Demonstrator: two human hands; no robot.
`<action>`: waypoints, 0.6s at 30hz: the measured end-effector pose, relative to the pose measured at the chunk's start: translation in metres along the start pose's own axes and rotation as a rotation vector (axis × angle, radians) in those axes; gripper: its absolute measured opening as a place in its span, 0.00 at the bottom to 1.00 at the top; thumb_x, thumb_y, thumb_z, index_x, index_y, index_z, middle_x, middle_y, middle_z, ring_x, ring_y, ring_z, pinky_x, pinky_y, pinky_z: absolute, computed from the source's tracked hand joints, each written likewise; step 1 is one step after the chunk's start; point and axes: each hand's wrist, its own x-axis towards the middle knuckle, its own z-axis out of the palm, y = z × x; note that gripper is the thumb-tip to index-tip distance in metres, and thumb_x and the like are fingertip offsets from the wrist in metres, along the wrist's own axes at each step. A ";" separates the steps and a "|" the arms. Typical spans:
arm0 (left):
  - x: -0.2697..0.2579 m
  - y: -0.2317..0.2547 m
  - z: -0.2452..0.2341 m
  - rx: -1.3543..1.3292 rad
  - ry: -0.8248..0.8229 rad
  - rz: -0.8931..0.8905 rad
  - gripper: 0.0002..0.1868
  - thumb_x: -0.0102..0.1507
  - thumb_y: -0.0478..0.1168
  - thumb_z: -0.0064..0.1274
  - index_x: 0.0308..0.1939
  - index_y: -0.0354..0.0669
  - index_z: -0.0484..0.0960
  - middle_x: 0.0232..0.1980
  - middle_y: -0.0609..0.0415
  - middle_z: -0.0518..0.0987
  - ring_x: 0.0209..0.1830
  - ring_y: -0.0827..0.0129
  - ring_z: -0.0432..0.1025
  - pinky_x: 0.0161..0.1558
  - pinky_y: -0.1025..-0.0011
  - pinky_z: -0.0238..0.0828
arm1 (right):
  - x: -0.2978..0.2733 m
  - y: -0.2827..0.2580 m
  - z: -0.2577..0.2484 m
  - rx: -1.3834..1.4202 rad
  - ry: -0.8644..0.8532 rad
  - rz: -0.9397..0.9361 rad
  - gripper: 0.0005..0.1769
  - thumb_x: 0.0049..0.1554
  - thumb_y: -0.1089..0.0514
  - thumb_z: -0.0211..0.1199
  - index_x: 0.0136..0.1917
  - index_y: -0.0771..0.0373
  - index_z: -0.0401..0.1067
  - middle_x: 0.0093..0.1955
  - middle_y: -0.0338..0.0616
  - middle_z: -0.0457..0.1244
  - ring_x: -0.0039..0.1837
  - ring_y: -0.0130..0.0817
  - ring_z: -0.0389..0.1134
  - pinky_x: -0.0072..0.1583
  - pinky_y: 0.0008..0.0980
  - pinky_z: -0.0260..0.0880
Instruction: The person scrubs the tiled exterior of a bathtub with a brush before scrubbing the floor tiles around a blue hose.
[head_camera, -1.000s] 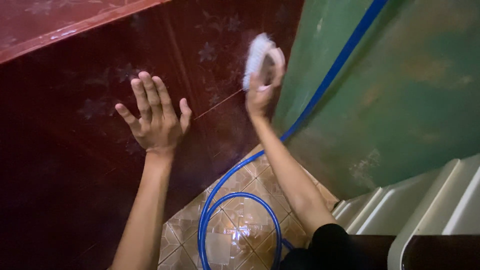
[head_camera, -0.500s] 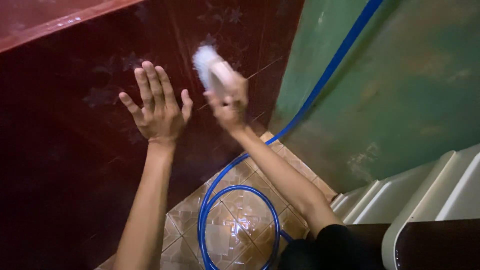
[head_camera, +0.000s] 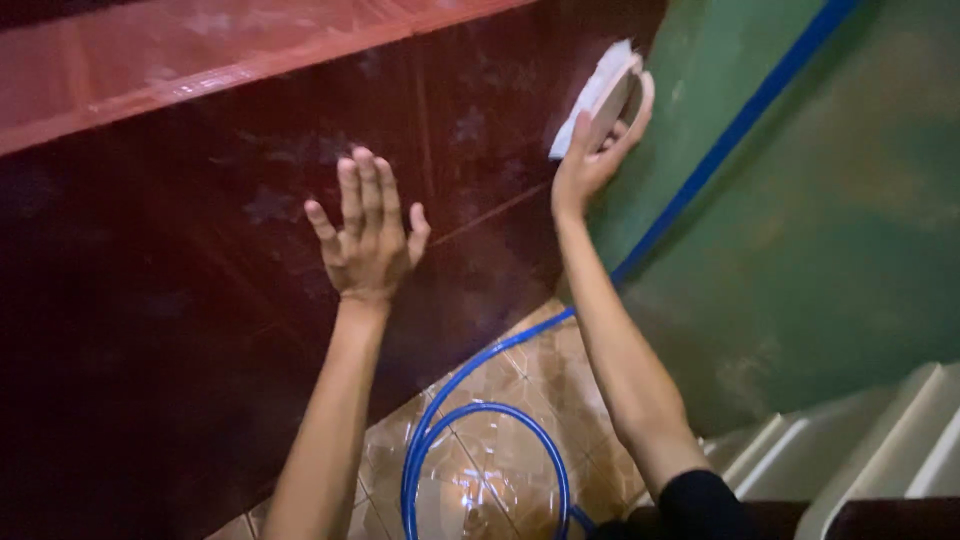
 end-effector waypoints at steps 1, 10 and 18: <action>-0.002 -0.001 -0.002 -0.013 0.001 0.003 0.40 0.77 0.59 0.44 0.83 0.37 0.56 0.86 0.45 0.52 0.87 0.59 0.44 0.82 0.42 0.22 | -0.011 -0.021 0.005 -0.047 -0.026 -0.121 0.41 0.68 0.48 0.61 0.85 0.51 0.44 0.76 0.53 0.55 0.72 0.44 0.62 0.68 0.38 0.67; -0.003 -0.002 -0.003 -0.038 0.015 -0.015 0.40 0.75 0.58 0.45 0.84 0.39 0.57 0.85 0.47 0.53 0.87 0.61 0.46 0.82 0.44 0.23 | -0.076 -0.068 0.054 -0.151 -0.279 -0.424 0.39 0.61 0.49 0.71 0.78 0.51 0.53 0.71 0.48 0.59 0.71 0.45 0.64 0.66 0.48 0.66; -0.001 -0.006 -0.005 -0.012 0.031 -0.011 0.39 0.74 0.58 0.45 0.83 0.40 0.59 0.85 0.48 0.53 0.86 0.62 0.47 0.82 0.44 0.22 | 0.041 0.018 0.020 0.018 0.076 -0.024 0.45 0.66 0.50 0.65 0.83 0.52 0.38 0.77 0.49 0.57 0.67 0.41 0.67 0.66 0.43 0.74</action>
